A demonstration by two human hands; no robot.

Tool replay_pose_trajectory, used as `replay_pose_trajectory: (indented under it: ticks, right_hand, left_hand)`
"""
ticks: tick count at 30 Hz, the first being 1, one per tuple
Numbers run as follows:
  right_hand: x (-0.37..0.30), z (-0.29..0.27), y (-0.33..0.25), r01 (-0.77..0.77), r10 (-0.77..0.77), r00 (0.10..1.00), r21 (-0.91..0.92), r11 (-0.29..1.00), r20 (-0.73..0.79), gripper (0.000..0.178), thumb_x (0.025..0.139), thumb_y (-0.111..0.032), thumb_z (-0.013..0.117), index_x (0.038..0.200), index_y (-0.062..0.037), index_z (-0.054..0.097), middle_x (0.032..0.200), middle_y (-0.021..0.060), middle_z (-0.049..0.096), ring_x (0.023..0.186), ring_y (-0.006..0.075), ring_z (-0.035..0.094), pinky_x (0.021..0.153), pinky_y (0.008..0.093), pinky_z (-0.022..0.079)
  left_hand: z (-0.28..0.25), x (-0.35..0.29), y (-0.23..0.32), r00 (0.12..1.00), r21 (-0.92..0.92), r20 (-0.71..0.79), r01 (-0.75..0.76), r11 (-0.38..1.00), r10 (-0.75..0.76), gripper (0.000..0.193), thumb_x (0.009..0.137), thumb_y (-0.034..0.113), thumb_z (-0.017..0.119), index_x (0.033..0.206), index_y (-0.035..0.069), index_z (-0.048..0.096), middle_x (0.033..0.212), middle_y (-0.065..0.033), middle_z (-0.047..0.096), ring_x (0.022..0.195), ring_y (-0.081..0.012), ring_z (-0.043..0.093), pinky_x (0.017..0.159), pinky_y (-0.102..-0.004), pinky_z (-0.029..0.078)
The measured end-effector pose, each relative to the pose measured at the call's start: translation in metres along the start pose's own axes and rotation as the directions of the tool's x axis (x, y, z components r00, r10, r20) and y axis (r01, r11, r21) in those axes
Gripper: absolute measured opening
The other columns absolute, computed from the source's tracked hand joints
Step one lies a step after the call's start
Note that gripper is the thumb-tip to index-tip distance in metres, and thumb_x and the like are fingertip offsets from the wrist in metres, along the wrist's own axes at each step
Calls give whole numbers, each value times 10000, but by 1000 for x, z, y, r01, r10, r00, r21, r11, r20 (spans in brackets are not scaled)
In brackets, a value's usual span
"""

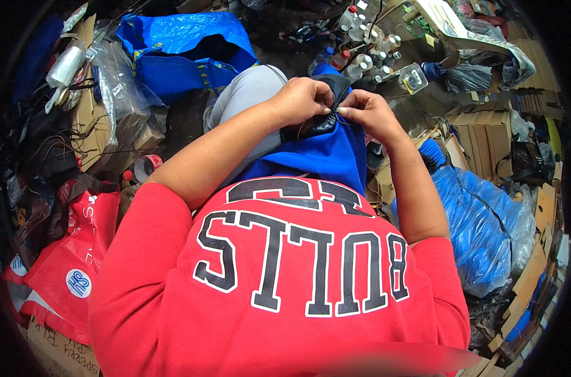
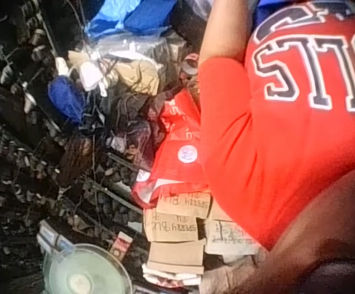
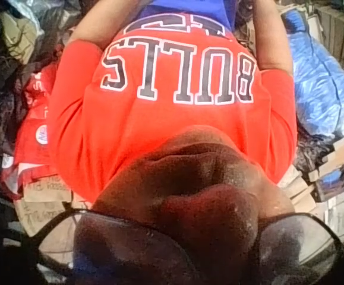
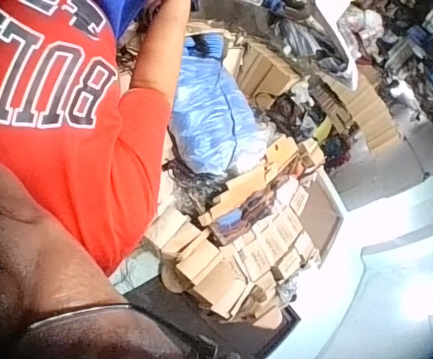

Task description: Manually stitching a leather shoe upper using a needle and thread.

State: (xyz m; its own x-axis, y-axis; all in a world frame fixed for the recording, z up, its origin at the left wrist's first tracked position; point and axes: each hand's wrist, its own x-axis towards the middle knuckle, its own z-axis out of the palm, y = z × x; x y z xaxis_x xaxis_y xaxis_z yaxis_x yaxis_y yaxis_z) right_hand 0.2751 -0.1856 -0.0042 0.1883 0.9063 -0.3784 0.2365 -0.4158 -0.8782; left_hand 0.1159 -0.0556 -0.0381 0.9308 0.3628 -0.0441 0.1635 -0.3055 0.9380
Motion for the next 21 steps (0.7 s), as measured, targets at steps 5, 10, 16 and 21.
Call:
replay_pose_trajectory:
  ticks: [5, 10, 16, 21]
  right_hand:
    - [-11, -19, 8, 52, -51, 999, 54, 997, -15, 121, 788, -142, 700, 809, -59, 616, 757, -43, 568, 709, 46, 496, 673, 193, 402]
    - [-16, -16, 21, 61, -51, 995, 116, 991, -87, 145, 791, -182, 701, 806, -64, 618, 801, -36, 545, 721, 52, 505, 690, 199, 403]
    - [-38, -22, 20, -49, 57, 995, 97, 994, -83, 184, 761, -196, 719, 785, -31, 641, 844, 9, 518, 832, 105, 502, 727, 244, 400]
    - [-27, -49, 1, 156, -221, 942, -255, 954, -253, 146, 767, -166, 677, 789, -28, 635, 883, 36, 526, 808, 138, 520, 700, 254, 410]
  left_hand:
    - [-20, -9, -12, 968, 246, -48, -226, 943, 245, 121, 702, 59, 721, 789, 42, 639, 747, -61, 574, 694, -144, 557, 616, -275, 447]
    - [-16, -15, 5, 999, 189, -20, -33, 981, 38, 116, 736, 122, 658, 833, 59, 645, 783, -123, 637, 749, -276, 623, 672, -354, 485]
    - [-12, -11, 17, 998, 237, 56, -46, 970, 34, 152, 801, 105, 569, 934, 51, 621, 861, -162, 651, 804, -309, 634, 706, -375, 488]
    - [-11, -10, 21, 992, 340, 110, -99, 935, 65, 159, 830, 106, 546, 964, 46, 607, 860, -183, 643, 816, -345, 623, 710, -392, 484]
